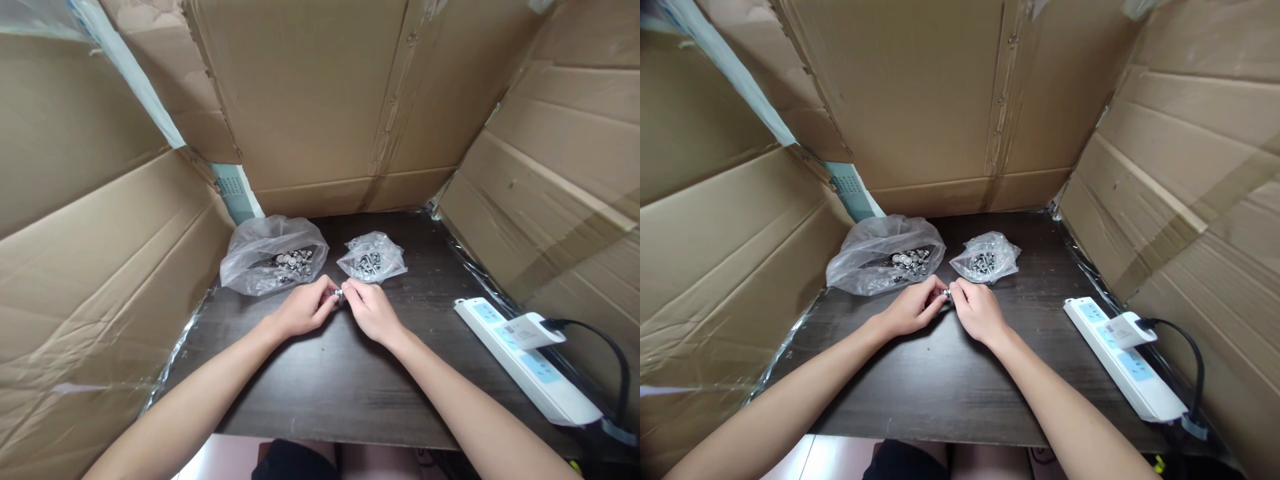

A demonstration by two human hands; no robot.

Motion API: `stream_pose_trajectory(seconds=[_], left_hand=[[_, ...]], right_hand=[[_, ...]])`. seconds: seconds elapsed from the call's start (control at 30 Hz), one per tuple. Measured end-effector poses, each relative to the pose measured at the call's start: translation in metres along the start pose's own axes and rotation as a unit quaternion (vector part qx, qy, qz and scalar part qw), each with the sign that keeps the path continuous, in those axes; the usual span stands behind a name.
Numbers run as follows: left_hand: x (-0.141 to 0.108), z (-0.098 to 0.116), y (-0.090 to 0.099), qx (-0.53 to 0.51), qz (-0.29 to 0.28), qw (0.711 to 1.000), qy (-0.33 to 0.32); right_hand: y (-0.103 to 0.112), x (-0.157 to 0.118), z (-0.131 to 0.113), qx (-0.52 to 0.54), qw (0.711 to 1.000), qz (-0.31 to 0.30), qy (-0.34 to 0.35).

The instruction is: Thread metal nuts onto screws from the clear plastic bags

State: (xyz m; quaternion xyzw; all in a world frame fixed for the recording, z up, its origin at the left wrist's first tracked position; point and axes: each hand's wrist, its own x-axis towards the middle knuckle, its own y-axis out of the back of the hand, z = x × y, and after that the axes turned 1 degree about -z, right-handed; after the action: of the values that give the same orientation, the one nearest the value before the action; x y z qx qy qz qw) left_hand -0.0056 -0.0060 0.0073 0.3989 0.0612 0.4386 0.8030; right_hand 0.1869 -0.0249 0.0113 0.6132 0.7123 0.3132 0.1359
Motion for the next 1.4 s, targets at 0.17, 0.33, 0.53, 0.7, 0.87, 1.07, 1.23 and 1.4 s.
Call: stream_pose_trajectory(seconds=[0.17, 0.33, 0.53, 0.7, 0.87, 1.07, 1.23, 1.4], left_hand=[[-0.0001, -0.0002, -0.0002, 0.004, 0.000, 1.000, 0.003], [-0.0008, -0.0009, -0.0005, 0.009, 0.000, 1.000, 0.002], [-0.0007, -0.0004, 0.0000, 0.009, 0.003, 1.000, 0.002], [-0.0008, 0.0006, -0.0003, 0.012, 0.005, 1.000, 0.004], [-0.0011, -0.0002, -0.0009, 0.016, 0.000, 1.000, 0.008], [-0.0006, 0.0006, -0.0002, 0.007, 0.000, 1.000, 0.006], [-0.0006, 0.0007, 0.0002, 0.012, 0.000, 1.000, 0.004], [-0.0006, -0.0004, -0.0003, 0.012, -0.006, 1.000, 0.002]], right_hand=[[0.0008, -0.0006, -0.0007, 0.013, 1.000, -0.005, 0.005], [-0.0016, 0.0001, 0.0008, -0.001, 1.000, -0.013, 0.013], [-0.0025, 0.0002, 0.0009, -0.014, 1.000, -0.012, -0.002], [0.0010, -0.0012, -0.0008, 0.008, 1.000, -0.010, 0.008], [-0.0001, -0.0003, -0.0002, 0.005, 1.000, -0.017, 0.018], [-0.0016, 0.0003, -0.0002, -0.015, 1.000, -0.012, 0.006], [0.0002, -0.0003, -0.0014, 0.007, 1.000, -0.014, 0.007], [-0.0002, -0.0008, -0.0006, -0.002, 1.000, -0.010, 0.012]])
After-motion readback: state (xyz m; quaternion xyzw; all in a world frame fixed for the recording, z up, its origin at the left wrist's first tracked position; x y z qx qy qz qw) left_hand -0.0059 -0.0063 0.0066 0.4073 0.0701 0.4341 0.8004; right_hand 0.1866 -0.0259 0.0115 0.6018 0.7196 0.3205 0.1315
